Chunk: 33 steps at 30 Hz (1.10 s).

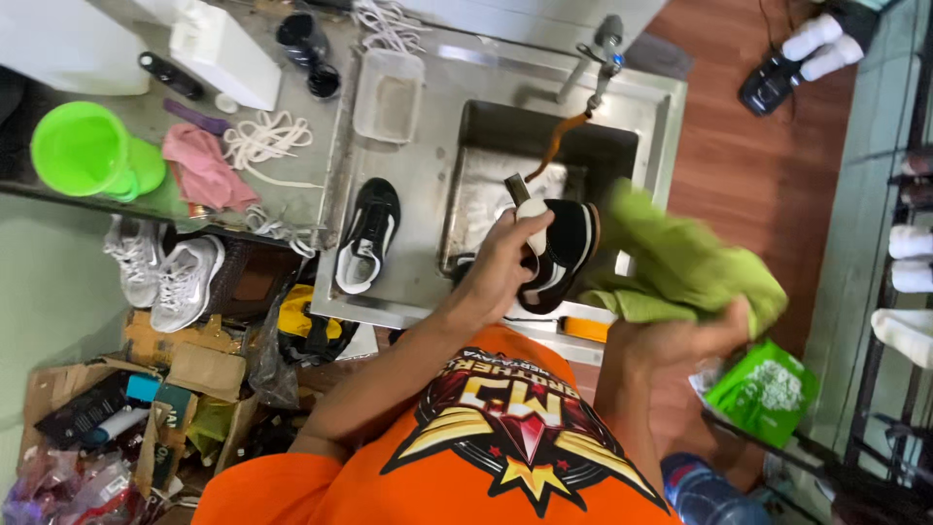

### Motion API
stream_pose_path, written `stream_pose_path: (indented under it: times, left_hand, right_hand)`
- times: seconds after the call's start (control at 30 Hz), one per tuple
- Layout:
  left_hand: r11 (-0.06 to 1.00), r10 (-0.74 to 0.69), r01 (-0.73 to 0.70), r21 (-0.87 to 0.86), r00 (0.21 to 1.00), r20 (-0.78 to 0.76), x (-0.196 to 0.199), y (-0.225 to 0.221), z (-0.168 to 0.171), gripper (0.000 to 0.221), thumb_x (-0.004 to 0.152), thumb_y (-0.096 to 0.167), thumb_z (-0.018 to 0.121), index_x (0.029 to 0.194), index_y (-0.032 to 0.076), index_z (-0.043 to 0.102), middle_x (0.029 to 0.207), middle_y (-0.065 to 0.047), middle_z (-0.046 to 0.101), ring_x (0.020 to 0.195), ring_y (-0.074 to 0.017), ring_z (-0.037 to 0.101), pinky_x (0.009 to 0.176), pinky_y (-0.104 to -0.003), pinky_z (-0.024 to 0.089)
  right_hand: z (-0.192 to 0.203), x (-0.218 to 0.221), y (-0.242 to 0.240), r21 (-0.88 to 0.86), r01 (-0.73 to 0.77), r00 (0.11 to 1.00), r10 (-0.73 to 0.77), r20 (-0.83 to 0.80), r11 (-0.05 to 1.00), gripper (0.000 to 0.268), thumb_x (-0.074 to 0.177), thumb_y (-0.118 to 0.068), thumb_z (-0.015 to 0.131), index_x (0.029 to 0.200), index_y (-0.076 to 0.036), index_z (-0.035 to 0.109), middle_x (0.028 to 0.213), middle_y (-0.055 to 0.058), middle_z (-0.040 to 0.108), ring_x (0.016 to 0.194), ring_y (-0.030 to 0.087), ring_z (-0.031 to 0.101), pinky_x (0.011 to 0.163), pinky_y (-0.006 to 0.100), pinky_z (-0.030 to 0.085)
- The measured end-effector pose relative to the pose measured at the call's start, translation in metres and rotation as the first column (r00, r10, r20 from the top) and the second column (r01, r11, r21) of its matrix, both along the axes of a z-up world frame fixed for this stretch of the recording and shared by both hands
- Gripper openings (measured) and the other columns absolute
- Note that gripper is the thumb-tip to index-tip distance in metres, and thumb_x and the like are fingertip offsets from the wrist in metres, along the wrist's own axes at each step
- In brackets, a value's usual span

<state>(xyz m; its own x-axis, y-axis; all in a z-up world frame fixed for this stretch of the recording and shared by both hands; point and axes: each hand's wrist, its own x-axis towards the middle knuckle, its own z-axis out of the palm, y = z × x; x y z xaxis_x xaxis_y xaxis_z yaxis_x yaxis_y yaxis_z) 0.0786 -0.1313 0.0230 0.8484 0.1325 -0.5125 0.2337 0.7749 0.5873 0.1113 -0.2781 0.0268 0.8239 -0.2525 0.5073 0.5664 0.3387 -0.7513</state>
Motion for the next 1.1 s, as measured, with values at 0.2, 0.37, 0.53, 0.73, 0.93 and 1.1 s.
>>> stream_pose_path:
  times: [0.2,0.37,0.53,0.73,0.93,1.1]
  left_hand:
    - [0.984,0.168,-0.173,-0.036,0.981,-0.101,0.029,-0.003,-0.056,0.04,0.097,0.031,0.073,0.122,0.007,0.054,0.108,-0.013,0.063,0.102,-0.0287,0.064,0.086,-0.048,0.053]
    - [0.942,0.332,-0.333,-0.033,0.943,-0.021,0.043,0.037,0.009,0.031,0.102,0.028,0.067,0.121,0.008,0.054,0.097,-0.006,0.057,0.084,-0.0234,0.06,0.067,-0.037,0.05]
    - [0.894,0.419,-0.447,0.007,0.844,0.334,0.035,0.058,0.059,0.026,0.105,0.03,0.066,0.12,0.01,0.058,0.099,0.0,0.053,0.095,-0.0164,0.062,0.085,-0.06,0.058]
    - [0.905,0.418,-0.404,-0.137,0.903,0.1,0.044,0.025,-0.035,0.031,0.101,0.034,0.073,0.115,0.009,0.059,0.102,-0.008,0.057,0.094,-0.0273,0.064,0.073,-0.045,0.061]
    - [0.875,0.479,-0.468,-0.126,0.873,0.09,0.033,0.058,-0.02,0.024,0.101,0.025,0.072,0.116,0.01,0.061,0.1,-0.011,0.064,0.09,-0.0295,0.073,0.071,-0.039,0.065]
    - [0.897,0.441,-0.434,-0.081,0.878,0.187,0.008,0.085,0.035,0.018,0.091,0.028,0.08,0.092,0.015,0.069,0.076,-0.003,0.062,0.068,-0.0201,0.067,0.052,-0.028,0.053]
  right_hand:
    - [-0.074,0.01,0.028,-0.416,0.362,0.903,-0.202,0.38,0.834,0.043,0.108,-0.029,0.043,0.096,-0.011,0.08,0.11,0.011,0.079,0.076,0.028,0.07,0.081,0.041,0.053]
    - [-0.162,-0.002,0.033,-0.429,0.544,0.719,-0.137,0.681,0.721,0.044,0.103,-0.032,0.052,0.08,-0.003,0.075,0.084,0.017,0.08,0.063,0.04,0.07,0.057,0.051,0.056]
    - [-0.175,-0.019,0.002,-0.512,0.412,0.582,-0.65,-0.489,0.754,0.047,0.111,-0.033,0.061,0.129,0.011,0.063,0.123,0.04,0.061,0.119,0.05,0.059,0.104,0.057,0.046]
    - [-0.044,0.009,0.039,-0.19,0.517,0.856,-0.499,0.136,0.834,0.042,0.109,-0.017,0.071,0.143,0.002,0.056,0.155,0.028,0.046,0.145,0.044,0.046,0.124,0.058,0.037]
    - [-0.161,0.021,0.009,-0.738,0.36,0.905,-0.02,0.426,0.571,0.029,0.095,-0.001,0.069,0.123,0.002,0.075,0.133,0.025,0.07,0.119,0.05,0.066,0.1,0.06,0.056]
    - [-0.194,0.01,-0.02,-0.344,0.132,0.756,-0.319,-0.572,0.93,0.051,0.1,-0.033,0.07,0.129,0.008,0.062,0.131,0.038,0.055,0.127,0.05,0.051,0.099,0.069,0.038]
